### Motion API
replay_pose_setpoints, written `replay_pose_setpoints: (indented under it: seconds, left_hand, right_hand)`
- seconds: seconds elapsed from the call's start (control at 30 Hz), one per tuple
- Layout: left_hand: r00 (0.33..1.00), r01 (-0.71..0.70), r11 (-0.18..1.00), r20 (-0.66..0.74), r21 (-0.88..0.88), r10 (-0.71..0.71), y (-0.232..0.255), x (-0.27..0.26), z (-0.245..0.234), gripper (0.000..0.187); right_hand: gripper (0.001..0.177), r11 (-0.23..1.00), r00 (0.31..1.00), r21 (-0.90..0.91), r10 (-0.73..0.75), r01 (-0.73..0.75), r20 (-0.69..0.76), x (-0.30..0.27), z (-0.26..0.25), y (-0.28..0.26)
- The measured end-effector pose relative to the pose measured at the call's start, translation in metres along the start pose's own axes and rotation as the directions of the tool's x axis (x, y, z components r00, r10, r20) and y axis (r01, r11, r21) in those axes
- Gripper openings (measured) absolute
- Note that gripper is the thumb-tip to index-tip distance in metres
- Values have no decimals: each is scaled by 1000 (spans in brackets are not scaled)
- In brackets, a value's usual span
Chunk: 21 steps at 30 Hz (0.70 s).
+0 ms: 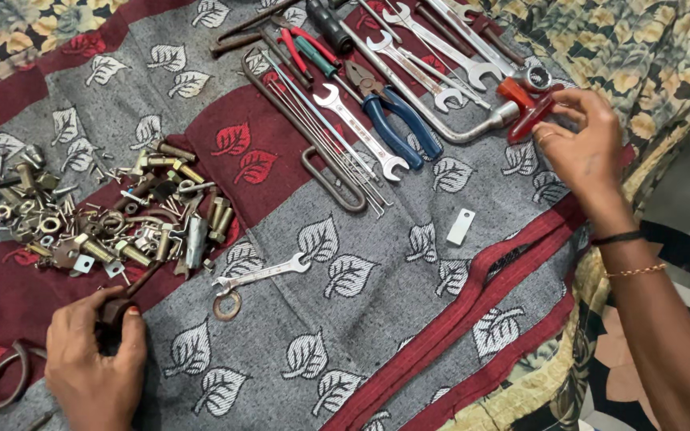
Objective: The person assembles small metal hardware components on a patterned cloth. They use a wrench to tighten a nut onto a bolt and then insert the bolt into a cylindrical metal part, securing it with a washer.
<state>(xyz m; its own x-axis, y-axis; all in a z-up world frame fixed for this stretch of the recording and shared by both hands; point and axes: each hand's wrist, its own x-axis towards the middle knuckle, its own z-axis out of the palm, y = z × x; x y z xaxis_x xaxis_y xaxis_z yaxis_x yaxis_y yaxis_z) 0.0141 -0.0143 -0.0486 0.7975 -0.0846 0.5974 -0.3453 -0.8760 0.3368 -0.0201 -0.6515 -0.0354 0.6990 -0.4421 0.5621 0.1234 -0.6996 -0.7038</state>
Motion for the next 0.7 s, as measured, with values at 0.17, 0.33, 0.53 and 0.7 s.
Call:
replay_pose_setpoints:
  seconds: [0.17,0.33,0.53,0.7]
  left_hand:
    - [999,23,1000,24,-5,-23,2,0,-2,20]
    - [999,29,999,44,-35,-27,17,7,-11,24]
    - [999,50,978,-4,-200,-51,24,14,-22,28]
    - [991,99,920,-43,-380,-125,21,16,-31,30]
  right_hand:
    - [39,999,999,14,39,-39,-15,-5,2,15]
    - [41,998,998,-64,18,-22,-55,-10,-7,19]
    - [23,989,992,-70,-126,127,24,-35,26,-106]
    - [37,951,825,45,-288,305,487,-74,108,-233]
